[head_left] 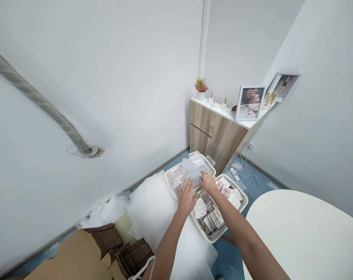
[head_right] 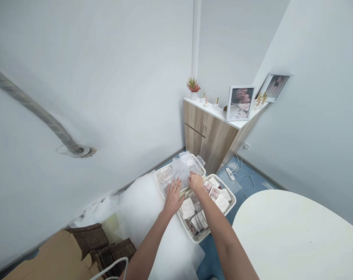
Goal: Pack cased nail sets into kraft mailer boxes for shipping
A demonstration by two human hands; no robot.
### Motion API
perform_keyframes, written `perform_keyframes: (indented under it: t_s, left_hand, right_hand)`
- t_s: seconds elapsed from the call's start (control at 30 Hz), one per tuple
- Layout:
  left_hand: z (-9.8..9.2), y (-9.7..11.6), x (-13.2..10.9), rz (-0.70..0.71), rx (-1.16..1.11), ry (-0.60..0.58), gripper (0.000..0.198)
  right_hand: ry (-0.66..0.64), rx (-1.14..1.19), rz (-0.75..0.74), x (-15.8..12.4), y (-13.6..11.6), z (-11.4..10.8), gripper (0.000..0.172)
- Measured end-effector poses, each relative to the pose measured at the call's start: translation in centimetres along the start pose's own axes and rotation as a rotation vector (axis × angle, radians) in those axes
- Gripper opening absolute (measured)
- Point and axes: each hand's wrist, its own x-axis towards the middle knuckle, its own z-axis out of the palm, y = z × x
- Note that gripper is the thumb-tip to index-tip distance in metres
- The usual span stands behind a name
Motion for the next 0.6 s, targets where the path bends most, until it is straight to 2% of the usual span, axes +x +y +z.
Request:
perform_keyframes:
  t_s: [0.07, 0.13, 0.23, 0.27, 0.33, 0.4, 0.47, 0.53, 0.6]
  left_hand:
    - [-0.1, 0.5, 0.1, -0.034, -0.172, 0.027, 0.057]
    - [0.0, 1.4, 0.1, -0.119, -0.436, 0.091, 0.055]
    - [0.0, 3.4, 0.2, -0.395, -1.022, 0.141, 0.053]
    - [0.0, 4.3, 0.2, -0.499, -1.231, 0.104, 0.055]
    - [-0.4, 6.3, -0.1, -0.647, -1.582, -0.056, 0.058]
    - [-0.7, 8.2, -0.7, -0.658, -1.793, -0.226, 0.057]
    - [-0.8, 10.1, -1.8, -0.598, -1.890, -0.299, 0.052]
    - [-0.5, 11.8, -3.3, -0.545, -1.917, -0.290, 0.048]
    - [0.3, 13.2, -4.8, -0.534, -1.900, -0.227, 0.048]
  right_hand:
    - [0.050, 0.039, -0.010, -0.8, 0.5, -0.5, 0.039]
    - [0.137, 0.134, -0.066, -2.2, 1.2, -1.0, 0.040]
    - [0.284, 0.320, -0.203, -5.5, 2.6, -1.4, 0.043]
    - [0.323, 0.373, -0.254, -6.8, 3.0, -1.5, 0.043]
    - [0.371, 0.444, -0.360, -9.7, 3.8, -1.8, 0.044]
    - [0.381, 0.473, -0.446, -12.7, 4.5, -2.1, 0.045]
    - [0.372, 0.479, -0.471, -15.6, 5.0, -2.5, 0.045]
    - [0.343, 0.491, -0.440, -18.2, 5.4, -2.9, 0.046]
    - [0.298, 0.545, -0.374, -20.4, 5.9, -3.3, 0.047]
